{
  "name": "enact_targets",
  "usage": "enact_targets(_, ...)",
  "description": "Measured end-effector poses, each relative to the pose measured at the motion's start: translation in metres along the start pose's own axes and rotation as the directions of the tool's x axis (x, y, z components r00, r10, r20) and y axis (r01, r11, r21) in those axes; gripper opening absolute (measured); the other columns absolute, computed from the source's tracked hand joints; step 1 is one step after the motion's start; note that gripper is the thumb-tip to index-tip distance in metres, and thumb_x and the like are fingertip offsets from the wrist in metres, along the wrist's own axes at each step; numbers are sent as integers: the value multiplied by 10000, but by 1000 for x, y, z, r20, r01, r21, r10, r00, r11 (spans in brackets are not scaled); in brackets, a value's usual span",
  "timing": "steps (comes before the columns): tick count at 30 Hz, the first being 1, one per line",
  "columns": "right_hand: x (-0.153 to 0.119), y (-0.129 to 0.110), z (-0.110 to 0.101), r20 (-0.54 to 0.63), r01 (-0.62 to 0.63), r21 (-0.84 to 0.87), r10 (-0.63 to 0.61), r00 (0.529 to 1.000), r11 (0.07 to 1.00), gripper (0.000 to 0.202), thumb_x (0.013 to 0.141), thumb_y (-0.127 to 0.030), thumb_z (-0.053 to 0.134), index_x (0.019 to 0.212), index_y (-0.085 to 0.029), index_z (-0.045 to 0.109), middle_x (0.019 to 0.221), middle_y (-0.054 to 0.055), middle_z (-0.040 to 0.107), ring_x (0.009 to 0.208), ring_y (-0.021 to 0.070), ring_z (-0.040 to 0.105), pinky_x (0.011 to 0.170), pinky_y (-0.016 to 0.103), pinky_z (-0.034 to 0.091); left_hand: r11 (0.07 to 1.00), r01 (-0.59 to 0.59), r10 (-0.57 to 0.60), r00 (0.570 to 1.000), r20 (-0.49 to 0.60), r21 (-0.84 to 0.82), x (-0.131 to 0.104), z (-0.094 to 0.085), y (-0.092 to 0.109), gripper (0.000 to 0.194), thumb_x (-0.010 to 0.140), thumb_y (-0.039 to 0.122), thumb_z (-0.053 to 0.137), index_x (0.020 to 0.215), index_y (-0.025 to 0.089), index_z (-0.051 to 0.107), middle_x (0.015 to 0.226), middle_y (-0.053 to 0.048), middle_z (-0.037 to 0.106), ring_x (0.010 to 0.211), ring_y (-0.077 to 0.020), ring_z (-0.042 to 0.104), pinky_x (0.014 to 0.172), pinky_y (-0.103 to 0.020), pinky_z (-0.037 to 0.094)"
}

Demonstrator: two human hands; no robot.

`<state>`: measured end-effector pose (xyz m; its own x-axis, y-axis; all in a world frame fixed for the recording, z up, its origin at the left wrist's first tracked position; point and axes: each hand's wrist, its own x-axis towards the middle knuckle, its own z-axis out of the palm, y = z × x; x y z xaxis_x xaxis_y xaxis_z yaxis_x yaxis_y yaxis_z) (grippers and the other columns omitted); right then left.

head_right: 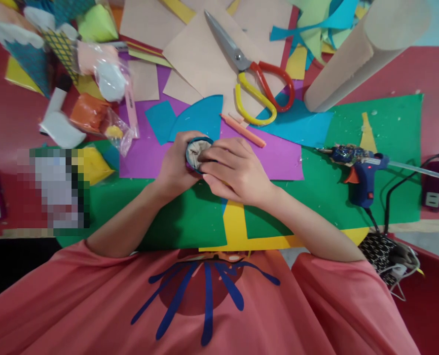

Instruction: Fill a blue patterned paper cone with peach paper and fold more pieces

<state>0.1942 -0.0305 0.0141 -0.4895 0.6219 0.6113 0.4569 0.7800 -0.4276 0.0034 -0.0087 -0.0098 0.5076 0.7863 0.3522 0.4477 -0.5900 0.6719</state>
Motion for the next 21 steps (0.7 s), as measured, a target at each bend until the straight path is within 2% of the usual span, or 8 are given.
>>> enact_targets(6,5,-1,0,17,-170,69,170,985,983,229,928,-286,543,741,-196,639,854,39,658,844,173,614,817,393,518,997,-51,49,998,47,50,-1,4,0,362,923,457,509,1191,220,456,1040,-76,642,925,-215,645,722,-334,537)
enact_targets(12,-1,4,3,16,-274,8,273,962,962,189,881,-393,606,887,-208,642,917,65,611,937,247,604,856,493,507,998,-66,66,996,64,9,-1,6,2,321,925,402,512,1192,234,452,1024,-74,639,910,-216,633,707,-345,537)
enact_targets(17,0,2,2,-7,-242,-43,242,970,969,173,907,-364,573,903,-215,660,870,53,622,872,229,623,810,452,524,1000,-26,25,997,72,18,-1,5,1,376,912,415,541,1222,232,429,1066,-75,636,932,-221,652,704,-334,539)
enact_targets(21,5,-1,0,-43,-189,19,189,981,982,156,928,-286,538,908,-220,678,846,42,656,813,184,634,771,376,532,1000,-1,0,999,52,11,-1,4,-1,436,889,438,582,1238,245,405,1137,-62,626,988,-213,658,756,-325,547)
